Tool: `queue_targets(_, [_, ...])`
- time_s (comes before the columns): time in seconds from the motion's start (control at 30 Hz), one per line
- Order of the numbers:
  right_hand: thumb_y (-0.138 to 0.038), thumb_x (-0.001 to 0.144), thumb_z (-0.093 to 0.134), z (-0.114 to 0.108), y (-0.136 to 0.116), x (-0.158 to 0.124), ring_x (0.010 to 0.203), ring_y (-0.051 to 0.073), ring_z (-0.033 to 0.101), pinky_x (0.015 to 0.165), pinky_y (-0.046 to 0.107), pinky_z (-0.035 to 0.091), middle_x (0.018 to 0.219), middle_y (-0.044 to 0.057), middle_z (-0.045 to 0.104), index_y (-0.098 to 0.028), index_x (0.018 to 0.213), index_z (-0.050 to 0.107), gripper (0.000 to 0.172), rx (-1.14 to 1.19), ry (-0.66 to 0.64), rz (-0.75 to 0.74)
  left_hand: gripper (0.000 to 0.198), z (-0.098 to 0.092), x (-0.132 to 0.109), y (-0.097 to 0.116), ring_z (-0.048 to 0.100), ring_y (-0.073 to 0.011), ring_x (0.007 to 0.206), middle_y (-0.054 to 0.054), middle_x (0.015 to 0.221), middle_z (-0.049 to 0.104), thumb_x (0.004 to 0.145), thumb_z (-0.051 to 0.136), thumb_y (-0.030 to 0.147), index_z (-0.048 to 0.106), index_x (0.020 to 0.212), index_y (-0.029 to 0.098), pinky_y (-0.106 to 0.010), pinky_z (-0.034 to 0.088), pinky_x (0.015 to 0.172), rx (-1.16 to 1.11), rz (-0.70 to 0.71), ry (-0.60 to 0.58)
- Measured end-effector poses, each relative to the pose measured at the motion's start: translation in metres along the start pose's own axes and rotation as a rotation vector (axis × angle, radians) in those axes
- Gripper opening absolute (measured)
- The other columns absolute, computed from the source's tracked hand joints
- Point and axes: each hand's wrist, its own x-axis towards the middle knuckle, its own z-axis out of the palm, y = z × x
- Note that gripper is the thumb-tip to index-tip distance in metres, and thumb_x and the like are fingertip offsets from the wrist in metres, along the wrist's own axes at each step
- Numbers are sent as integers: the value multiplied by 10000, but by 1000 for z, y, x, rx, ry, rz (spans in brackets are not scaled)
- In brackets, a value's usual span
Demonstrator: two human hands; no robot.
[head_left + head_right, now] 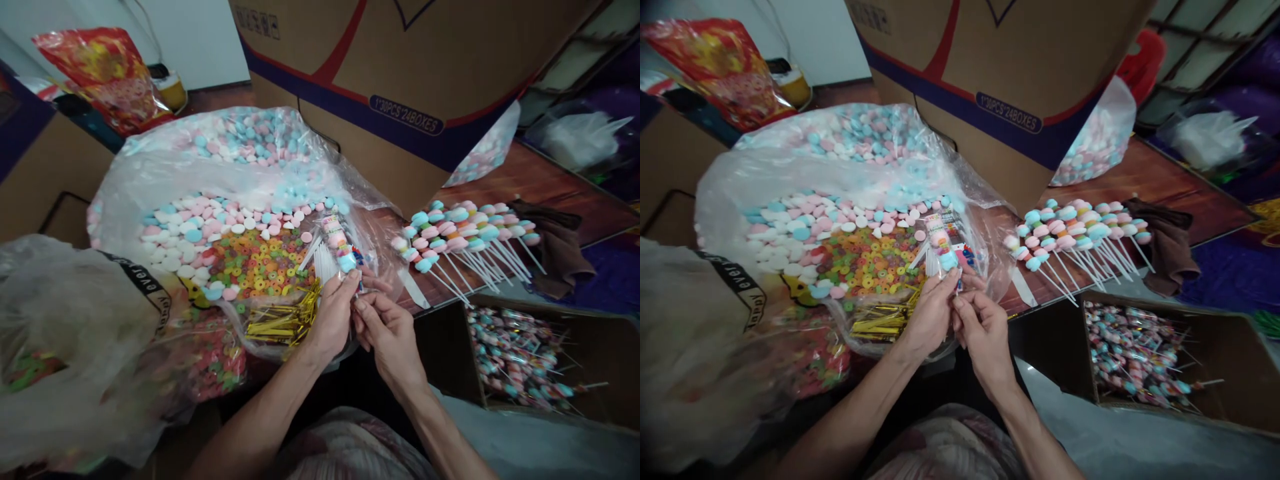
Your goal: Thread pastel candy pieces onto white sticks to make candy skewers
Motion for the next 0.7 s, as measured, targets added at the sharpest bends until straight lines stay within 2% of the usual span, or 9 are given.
queue_targets(0.1, [-497,818,703,1,-1,-2,438,64,344,381,180,277,547,-73,449,-197,801,550,337,-6,38,23,406,1,-9,3,554,-118,446,-55,739,710,825,639,525,676,1013,167,-218,393,381,-8,-79,-53])
queue_targets(0.2, [-501,792,727,2,-6,-3,433,54,289,388,171,244,504,-90,376,-194,722,523,376,74,50,42,396,-1,-20,10,617,-148,570,-66,784,714,810,679,502,692,1026,171,-232,448,464,-8,-48,-100])
queue_targets(0.27, [-463,787,728,5,-10,-4,407,44,177,379,174,197,460,-116,265,-197,673,495,372,191,-21,122,335,-6,-27,17,648,-176,714,-76,811,704,813,702,446,709,995,165,-258,492,605,-44,-38,-170])
queue_targets(0.33, [-439,799,699,10,-13,-7,398,45,81,366,184,154,444,-137,171,-206,664,483,345,256,-118,212,251,-14,-33,25,628,-171,746,-70,791,675,823,707,380,715,942,159,-278,491,685,-110,-40,-229])
queue_targets(0.4, [-441,839,639,16,-12,-8,387,53,86,368,199,143,433,-131,197,-208,678,500,316,164,-215,242,166,-25,-38,35,580,-143,696,-43,728,616,822,714,317,702,863,158,-277,478,685,-174,-1,-198])
queue_targets(0.47, [-429,901,557,19,-9,-7,387,69,216,399,216,204,438,-87,333,-200,661,515,334,-118,-287,143,140,-37,-40,45,510,-110,631,-5,652,524,810,727,276,664,771,158,-254,458,650,-229,82,-84])
queue_targets(0.57, [-312,935,514,20,-3,3,582,131,503,547,251,351,632,13,577,-188,703,606,279,-693,-203,-225,200,-55,-39,59,403,-72,570,29,606,420,782,756,230,596,695,150,-198,401,578,-206,192,85])
queue_targets(0.63, [-244,926,523,20,0,13,742,172,576,638,273,386,807,51,640,-192,829,674,186,-975,-102,-434,228,-65,-37,63,353,-62,549,35,603,407,774,765,235,571,693,146,-177,349,528,-119,214,132])
queue_targets(0.7, [-218,925,529,21,4,23,804,191,592,664,282,395,897,72,649,-191,898,686,161,-1157,-99,-520,218,-70,-35,64,350,-58,549,34,619,429,782,758,251,570,738,149,-170,316,506,-45,201,148])
